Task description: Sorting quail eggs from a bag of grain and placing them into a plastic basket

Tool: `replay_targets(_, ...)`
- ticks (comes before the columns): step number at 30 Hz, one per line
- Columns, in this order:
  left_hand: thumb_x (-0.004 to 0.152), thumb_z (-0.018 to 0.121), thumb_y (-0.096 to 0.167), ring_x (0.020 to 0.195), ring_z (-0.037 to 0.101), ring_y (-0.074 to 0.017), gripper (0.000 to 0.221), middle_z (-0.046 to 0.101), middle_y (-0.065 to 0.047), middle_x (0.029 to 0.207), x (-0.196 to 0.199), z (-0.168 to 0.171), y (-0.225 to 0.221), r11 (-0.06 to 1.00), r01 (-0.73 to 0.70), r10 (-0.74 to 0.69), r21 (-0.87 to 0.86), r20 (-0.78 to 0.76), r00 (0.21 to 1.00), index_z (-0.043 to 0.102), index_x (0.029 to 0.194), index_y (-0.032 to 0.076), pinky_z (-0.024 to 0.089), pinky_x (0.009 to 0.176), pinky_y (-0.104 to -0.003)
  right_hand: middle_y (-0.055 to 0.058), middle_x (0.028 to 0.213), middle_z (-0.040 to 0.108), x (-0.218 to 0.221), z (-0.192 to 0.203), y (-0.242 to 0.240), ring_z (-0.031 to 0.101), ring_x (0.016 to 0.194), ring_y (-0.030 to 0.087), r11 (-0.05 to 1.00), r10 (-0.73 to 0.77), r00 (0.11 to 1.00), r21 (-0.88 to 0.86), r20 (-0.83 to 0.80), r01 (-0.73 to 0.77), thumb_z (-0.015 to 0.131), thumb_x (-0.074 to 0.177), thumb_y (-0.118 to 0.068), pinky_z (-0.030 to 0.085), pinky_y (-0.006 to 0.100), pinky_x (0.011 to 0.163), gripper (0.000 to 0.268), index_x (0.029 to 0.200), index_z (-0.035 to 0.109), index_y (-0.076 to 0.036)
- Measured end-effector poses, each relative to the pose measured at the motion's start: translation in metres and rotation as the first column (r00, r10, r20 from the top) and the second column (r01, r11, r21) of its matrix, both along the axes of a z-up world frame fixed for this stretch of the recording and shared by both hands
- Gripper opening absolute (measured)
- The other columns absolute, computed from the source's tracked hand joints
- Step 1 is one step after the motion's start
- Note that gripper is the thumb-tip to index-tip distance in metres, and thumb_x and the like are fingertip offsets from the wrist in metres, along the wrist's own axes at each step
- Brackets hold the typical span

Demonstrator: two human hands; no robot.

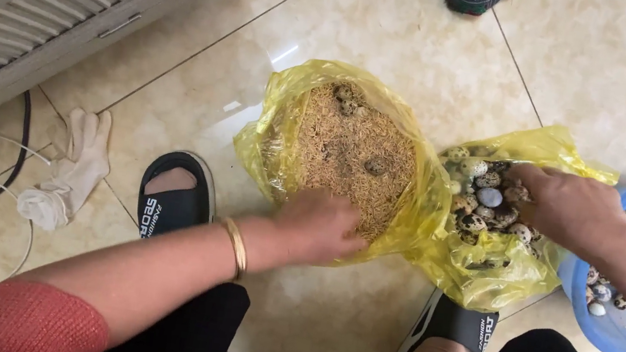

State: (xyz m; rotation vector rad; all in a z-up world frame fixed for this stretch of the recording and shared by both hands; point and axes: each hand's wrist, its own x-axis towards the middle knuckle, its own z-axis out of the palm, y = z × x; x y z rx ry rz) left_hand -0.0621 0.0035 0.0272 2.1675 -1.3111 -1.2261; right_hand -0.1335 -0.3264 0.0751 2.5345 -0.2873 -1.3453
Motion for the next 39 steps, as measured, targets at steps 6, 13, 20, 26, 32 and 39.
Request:
replay_targets(6, 0.099, 0.058, 0.022, 0.105, 0.067, -0.0369, 0.036, 0.069, -0.019, 0.108, -0.033, 0.024, 0.004, 0.987, 0.115, -0.085, 0.113, -0.24, 0.967, 0.063, 0.131, 0.006, 0.046, 0.103, -0.057, 0.009, 0.105, 0.074, 0.04, 0.0, 0.124, 0.075, 0.078, 0.012, 0.802, -0.063, 0.991, 0.597, 0.119, -0.021, 0.047, 0.105, -0.02, 0.062, 0.02, 0.069, 0.039, 0.138, 0.063, -0.032)
replay_targets(13, 0.097, 0.048, -0.003, 0.089, 0.073, -0.0366, 0.033, 0.072, -0.014, 0.089, -0.043, 0.009, 0.006, 0.997, 0.081, -0.082, -0.014, -0.118, 0.99, 0.062, 0.123, 0.012, 0.057, 0.088, -0.049, 0.015, 0.121, 0.068, 0.081, -0.035, 0.162, 0.072, 0.104, 0.025, 0.812, -0.109, 0.986, 0.584, 0.123, 0.017, 0.044, 0.102, -0.009, 0.061, 0.033, 0.076, 0.035, 0.133, 0.058, -0.016)
replay_targets(20, 0.096, 0.047, -0.003, 0.077, 0.073, -0.0356, 0.034, 0.073, -0.013, 0.08, -0.047, -0.008, 0.017, 0.999, 0.033, -0.037, -0.037, -0.14, 0.989, 0.058, 0.121, 0.018, 0.058, 0.08, -0.054, 0.015, 0.114, 0.071, 0.101, -0.058, 0.137, 0.073, 0.103, 0.032, 0.875, -0.325, 0.924, 0.435, 0.201, 0.214, 0.054, 0.103, -0.022, 0.062, 0.045, 0.087, 0.044, 0.147, 0.054, -0.025)
replay_targets(26, 0.098, 0.046, 0.003, 0.078, 0.074, -0.034, 0.029, 0.073, -0.011, 0.082, -0.044, -0.008, 0.019, 1.0, -0.02, 0.019, -0.005, -0.172, 0.985, 0.058, 0.118, 0.02, 0.058, 0.077, -0.052, 0.016, 0.111, 0.07, 0.108, -0.051, 0.155, 0.072, 0.095, 0.029, 0.809, -0.407, 0.906, 0.505, 0.113, 0.301, 0.054, 0.102, -0.015, 0.059, 0.042, 0.081, 0.057, 0.156, 0.044, -0.029)
replay_targets(32, 0.097, 0.048, 0.009, 0.095, 0.075, -0.0398, 0.031, 0.076, -0.017, 0.097, -0.029, 0.003, 0.022, 0.994, -0.092, 0.104, 0.063, -0.225, 0.969, 0.065, 0.122, 0.015, 0.058, 0.084, -0.055, 0.013, 0.093, 0.072, 0.101, -0.088, 0.121, 0.075, 0.085, 0.025, 0.857, -0.316, 0.93, 0.477, 0.185, 0.196, 0.056, 0.103, -0.012, 0.063, 0.034, 0.075, 0.022, 0.119, 0.071, -0.013)
replay_targets(39, 0.095, 0.05, 0.011, 0.102, 0.073, -0.0442, 0.034, 0.075, -0.021, 0.104, -0.027, 0.002, 0.018, 0.994, -0.073, 0.092, 0.087, -0.244, 0.965, 0.065, 0.126, 0.014, 0.057, 0.087, -0.06, 0.005, 0.109, 0.065, 0.075, -0.053, 0.163, 0.069, 0.104, 0.02, 0.851, 0.19, 0.953, 0.445, 0.236, -0.28, 0.057, 0.106, -0.026, 0.063, 0.034, 0.087, 0.023, 0.125, 0.068, -0.03)
